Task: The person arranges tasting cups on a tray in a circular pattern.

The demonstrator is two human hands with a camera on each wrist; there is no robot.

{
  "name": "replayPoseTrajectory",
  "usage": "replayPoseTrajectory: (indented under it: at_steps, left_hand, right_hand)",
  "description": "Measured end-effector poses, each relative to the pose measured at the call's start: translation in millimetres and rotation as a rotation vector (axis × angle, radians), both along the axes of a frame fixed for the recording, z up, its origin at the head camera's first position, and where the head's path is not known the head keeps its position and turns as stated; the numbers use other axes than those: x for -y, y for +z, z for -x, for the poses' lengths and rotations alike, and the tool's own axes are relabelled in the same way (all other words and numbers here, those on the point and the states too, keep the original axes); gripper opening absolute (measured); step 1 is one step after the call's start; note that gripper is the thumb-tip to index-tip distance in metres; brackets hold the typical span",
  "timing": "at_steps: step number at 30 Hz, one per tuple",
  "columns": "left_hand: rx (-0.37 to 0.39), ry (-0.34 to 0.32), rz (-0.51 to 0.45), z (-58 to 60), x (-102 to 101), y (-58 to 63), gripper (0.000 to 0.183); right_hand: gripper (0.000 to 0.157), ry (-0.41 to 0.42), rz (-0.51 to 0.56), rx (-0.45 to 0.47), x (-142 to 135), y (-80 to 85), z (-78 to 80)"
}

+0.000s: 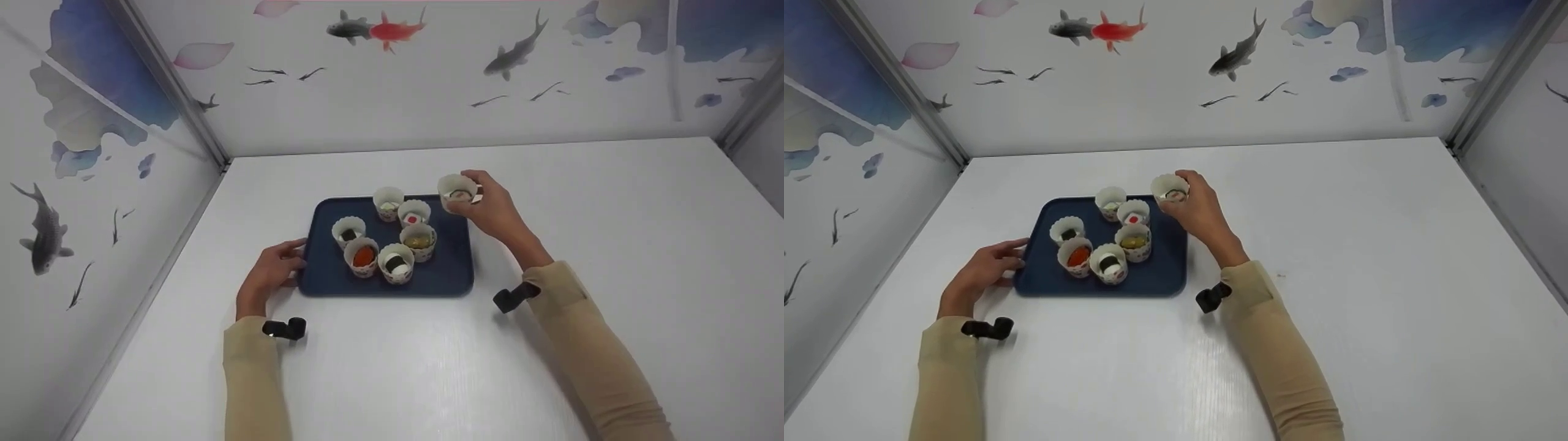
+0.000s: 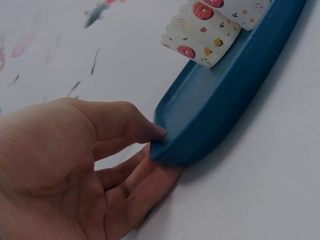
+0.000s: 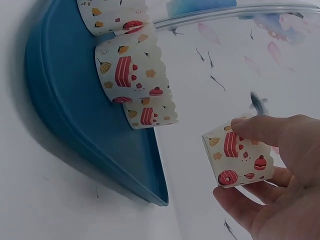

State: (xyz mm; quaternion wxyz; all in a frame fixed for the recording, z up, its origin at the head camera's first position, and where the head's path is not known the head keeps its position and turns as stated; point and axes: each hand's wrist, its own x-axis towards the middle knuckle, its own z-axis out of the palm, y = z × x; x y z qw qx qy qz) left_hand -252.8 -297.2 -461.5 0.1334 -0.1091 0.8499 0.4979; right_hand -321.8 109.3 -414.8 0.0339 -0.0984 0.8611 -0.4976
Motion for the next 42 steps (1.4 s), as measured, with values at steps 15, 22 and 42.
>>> replayPoseTrajectory:
  at_steps: [15,22,42]
  left_hand:
    - [0.01,-0.01,0.005,2.2,-4,0.4,0.056]
    - [0.015,0.005,-0.009,1.0,-1,-2.8,0.056]
    - [0.012,0.01,-0.006,0.7,1,-2.8,0.055]
  right_hand:
    - [0.07,0.154,-0.041,-0.084,45,14.4,-2.6]
    - [0.067,0.232,-0.155,-0.149,77,24.5,-1.9]
    - [0.058,0.293,-0.207,-0.165,128,22.3,7.5]
